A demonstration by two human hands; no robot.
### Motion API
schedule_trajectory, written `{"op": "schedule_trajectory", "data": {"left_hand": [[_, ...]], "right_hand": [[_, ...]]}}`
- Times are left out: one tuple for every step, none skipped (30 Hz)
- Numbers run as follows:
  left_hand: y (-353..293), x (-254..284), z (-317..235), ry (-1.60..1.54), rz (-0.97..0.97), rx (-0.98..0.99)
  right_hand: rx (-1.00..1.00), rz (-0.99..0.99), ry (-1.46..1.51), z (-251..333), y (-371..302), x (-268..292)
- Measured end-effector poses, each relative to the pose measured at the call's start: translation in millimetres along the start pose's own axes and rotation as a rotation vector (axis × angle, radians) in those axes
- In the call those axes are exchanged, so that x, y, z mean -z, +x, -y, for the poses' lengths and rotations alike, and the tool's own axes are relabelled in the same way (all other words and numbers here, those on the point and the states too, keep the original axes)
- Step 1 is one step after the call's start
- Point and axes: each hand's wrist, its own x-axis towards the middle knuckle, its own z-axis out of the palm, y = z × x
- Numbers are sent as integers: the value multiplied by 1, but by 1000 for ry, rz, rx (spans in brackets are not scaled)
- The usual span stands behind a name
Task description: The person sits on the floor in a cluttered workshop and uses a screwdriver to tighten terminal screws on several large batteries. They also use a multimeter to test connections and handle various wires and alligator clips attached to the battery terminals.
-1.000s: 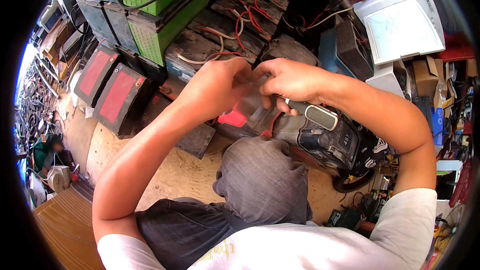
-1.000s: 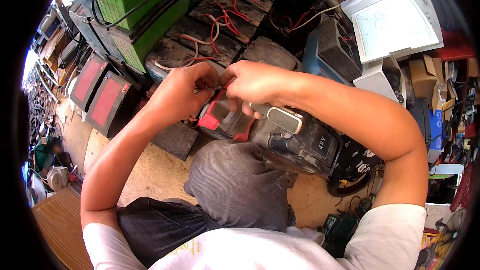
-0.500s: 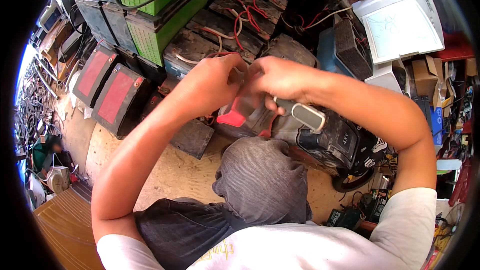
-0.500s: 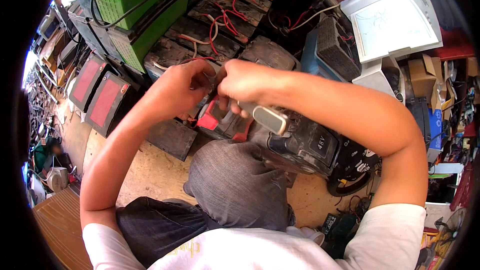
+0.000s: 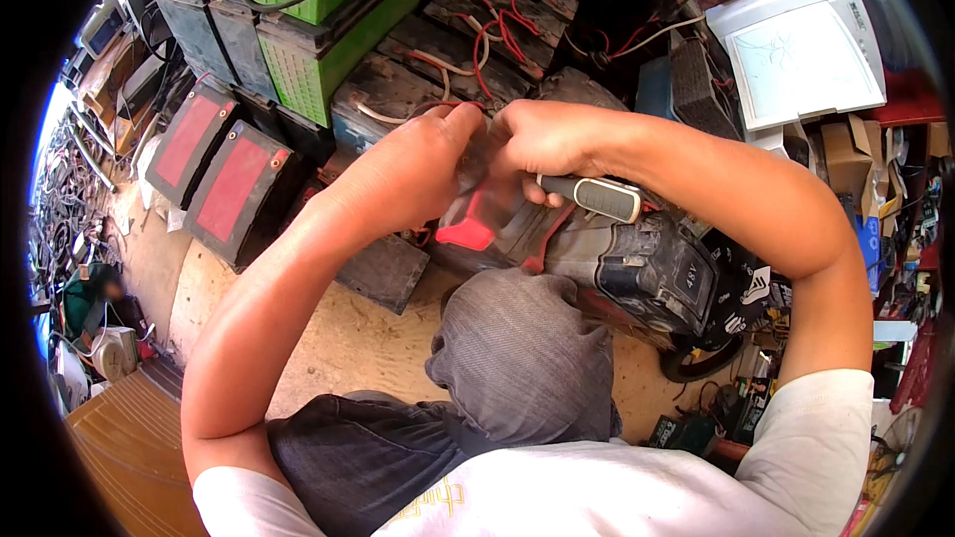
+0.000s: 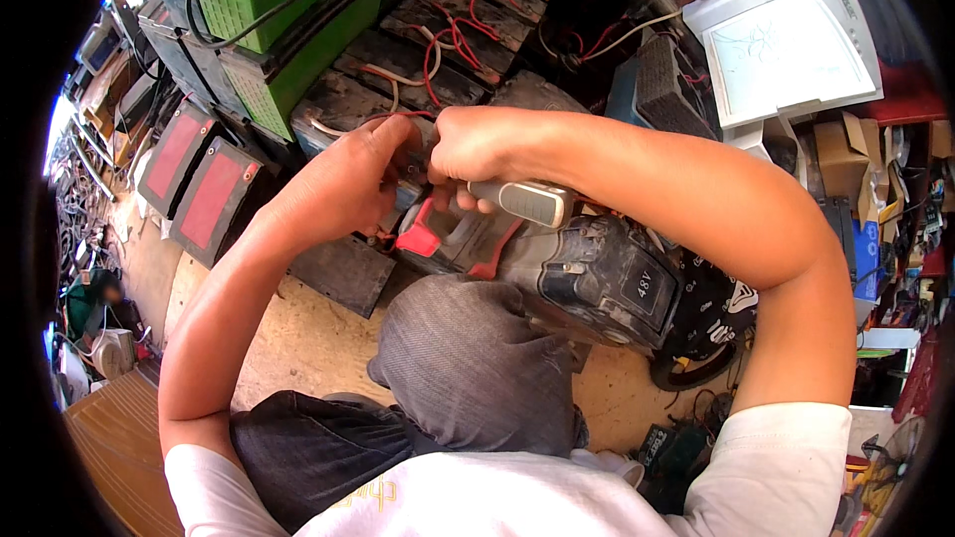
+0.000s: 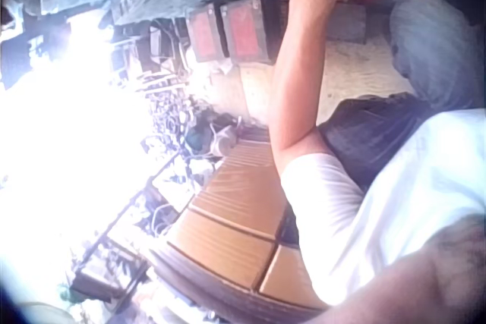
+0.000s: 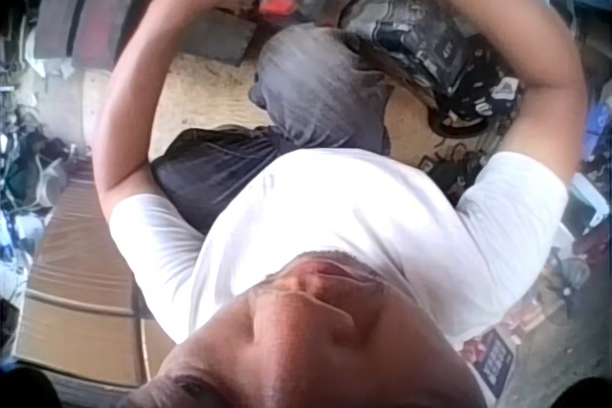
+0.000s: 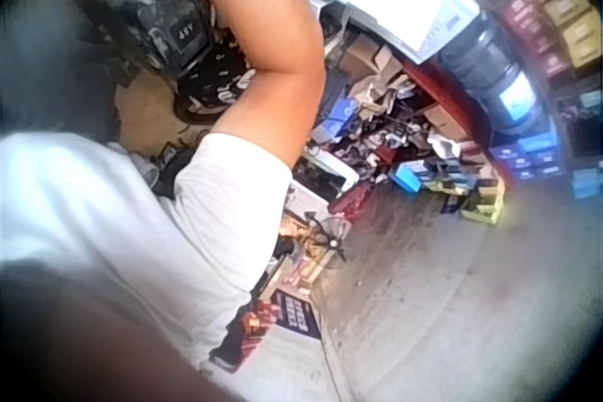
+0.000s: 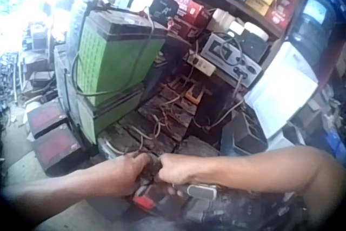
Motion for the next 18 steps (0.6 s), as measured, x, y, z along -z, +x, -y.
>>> {"op": "schedule_trajectory", "data": {"left_hand": [[0, 0, 0, -1, 5, 5], [-1, 0, 1, 13, 4, 1], [-1, 0, 1, 36, -7, -9], [-2, 0, 1, 45, -11, -20], [-3, -1, 1, 64, -25, -38], [-3, -1, 2, 85, -36, -55], [-4, -2, 2, 122, -80, -123], [-3, -3, 3, 161, -121, -190], [-3, -5, 4, 203, -169, -272], [-2, -7, 5, 248, -179, -229], [-1, -9, 7, 298, -198, -199], [0, -12, 9, 354, -229, -172], [0, -16, 10, 349, -221, -162], [0, -20, 12, 348, -223, -153], [1, -24, 13, 351, -203, -127], [1, -26, 15, 366, -244, -148], [1, -29, 17, 383, -262, -151], [1, -31, 19, 394, -269, -147]], "right_hand": [[-5, 5, -9, 0, 2, 1], [-21, 15, -17, 2, 4, 2], [-21, 21, -26, 4, 5, 3], [-33, 31, -33, 6, 6, 4], [-63, 37, -46, 10, 7, 5], [-62, 42, -89, 15, 7, 6], [-80, 42, -138, 21, 6, 7], [-110, 30, -194, 27, 6, 7], [-117, 62, -211, 32, 3, 10], [-137, 80, -214, 38, 3, 11], [-167, 77, -254, 42, 1, 13], [-183, 87, -292, 46, 1, 14], [-175, 89, -288, 48, 0, 16], [-167, 92, -283, 49, 2, 16], [-162, 115, -284, 49, 3, 17], [-150, 107, -286, 49, 5, 17], [-142, 119, -293, 49, 8, 17], [-146, 103, -311, 49, 10, 16]]}}
